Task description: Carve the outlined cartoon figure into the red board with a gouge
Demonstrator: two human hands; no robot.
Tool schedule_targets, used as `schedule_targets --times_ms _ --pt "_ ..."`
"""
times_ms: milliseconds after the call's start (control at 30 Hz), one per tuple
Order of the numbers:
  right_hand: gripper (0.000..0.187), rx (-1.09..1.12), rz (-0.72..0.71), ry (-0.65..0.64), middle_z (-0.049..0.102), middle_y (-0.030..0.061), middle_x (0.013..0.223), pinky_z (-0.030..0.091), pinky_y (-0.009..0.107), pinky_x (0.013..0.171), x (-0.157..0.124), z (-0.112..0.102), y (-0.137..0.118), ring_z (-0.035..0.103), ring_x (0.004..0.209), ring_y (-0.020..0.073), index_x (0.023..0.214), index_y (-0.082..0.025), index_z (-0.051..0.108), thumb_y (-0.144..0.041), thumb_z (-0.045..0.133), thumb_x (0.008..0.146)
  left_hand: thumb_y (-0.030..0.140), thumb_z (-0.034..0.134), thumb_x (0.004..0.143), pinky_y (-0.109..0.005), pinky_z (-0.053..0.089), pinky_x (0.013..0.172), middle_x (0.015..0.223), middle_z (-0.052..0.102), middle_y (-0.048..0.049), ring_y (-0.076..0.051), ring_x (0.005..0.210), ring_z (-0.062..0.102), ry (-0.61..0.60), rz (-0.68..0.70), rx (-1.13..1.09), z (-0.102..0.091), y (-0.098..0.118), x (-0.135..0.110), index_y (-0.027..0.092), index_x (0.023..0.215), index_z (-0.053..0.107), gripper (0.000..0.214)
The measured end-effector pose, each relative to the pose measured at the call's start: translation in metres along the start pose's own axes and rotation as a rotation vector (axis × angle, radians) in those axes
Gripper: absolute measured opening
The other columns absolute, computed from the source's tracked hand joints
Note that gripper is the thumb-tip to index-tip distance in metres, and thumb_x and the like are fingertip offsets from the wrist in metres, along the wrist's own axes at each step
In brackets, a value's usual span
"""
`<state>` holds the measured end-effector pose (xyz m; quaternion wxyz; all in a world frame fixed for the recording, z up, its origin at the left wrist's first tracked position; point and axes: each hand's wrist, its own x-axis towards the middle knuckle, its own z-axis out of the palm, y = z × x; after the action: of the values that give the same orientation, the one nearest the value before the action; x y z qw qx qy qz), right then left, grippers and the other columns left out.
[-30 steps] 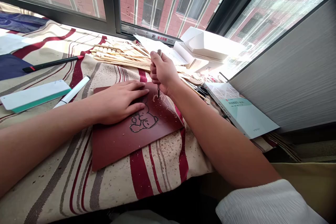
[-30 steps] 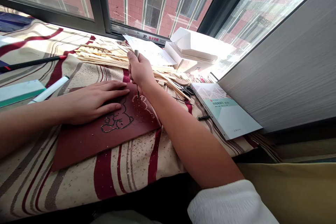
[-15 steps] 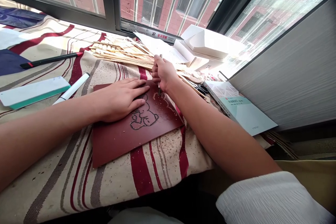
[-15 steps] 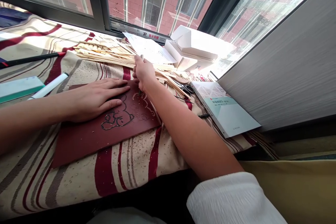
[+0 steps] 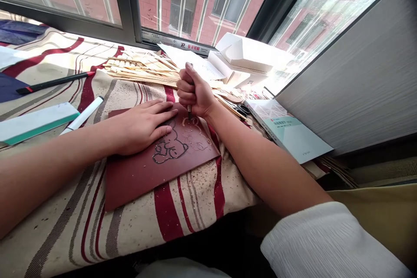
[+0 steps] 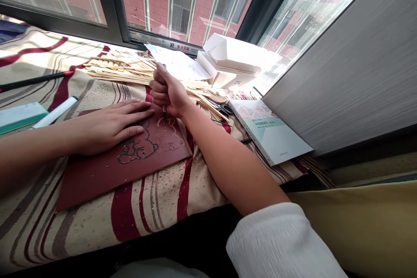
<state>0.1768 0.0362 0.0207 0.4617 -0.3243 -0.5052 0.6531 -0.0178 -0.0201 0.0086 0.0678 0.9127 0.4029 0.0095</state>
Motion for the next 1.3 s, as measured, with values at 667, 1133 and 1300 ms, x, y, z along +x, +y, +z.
schedule_targets --times_ms 667,1133,1300 --pt "0.059 -0.136 -0.151 0.045 0.029 -0.0098 0.057 0.016 0.022 0.041 -0.018 0.022 -0.010 0.019 0.046 0.0058 0.072 -0.025 0.033 -0.067 0.063 0.098 0.053 0.033 0.106 -0.051 0.032 0.133 0.163 0.055 -0.0129 -0.033 0.155 0.045 0.121 0.138 -0.003 -0.003 -0.006 -0.008 0.016 0.151 0.064 0.066" --pt "0.046 0.047 -0.073 0.302 0.028 -0.0119 0.051 0.018 0.021 0.038 -0.012 0.030 -0.003 0.020 0.040 0.0047 0.074 -0.025 0.032 -0.045 0.049 0.112 0.050 0.032 0.104 -0.053 0.033 0.133 0.167 0.051 -0.0117 -0.033 0.155 0.047 0.095 0.074 -0.088 0.002 -0.006 -0.006 0.014 0.156 0.060 0.068" --pt "0.041 0.025 -0.263 0.266 0.032 -0.0122 0.052 0.020 0.020 0.039 -0.017 0.032 -0.016 0.022 0.039 0.0034 0.074 -0.025 0.035 -0.029 0.055 0.110 0.050 0.033 0.105 -0.055 0.034 0.132 0.164 0.054 -0.0148 -0.035 0.153 0.048 0.118 0.112 -0.075 0.000 -0.002 -0.006 0.012 0.154 0.061 0.068"
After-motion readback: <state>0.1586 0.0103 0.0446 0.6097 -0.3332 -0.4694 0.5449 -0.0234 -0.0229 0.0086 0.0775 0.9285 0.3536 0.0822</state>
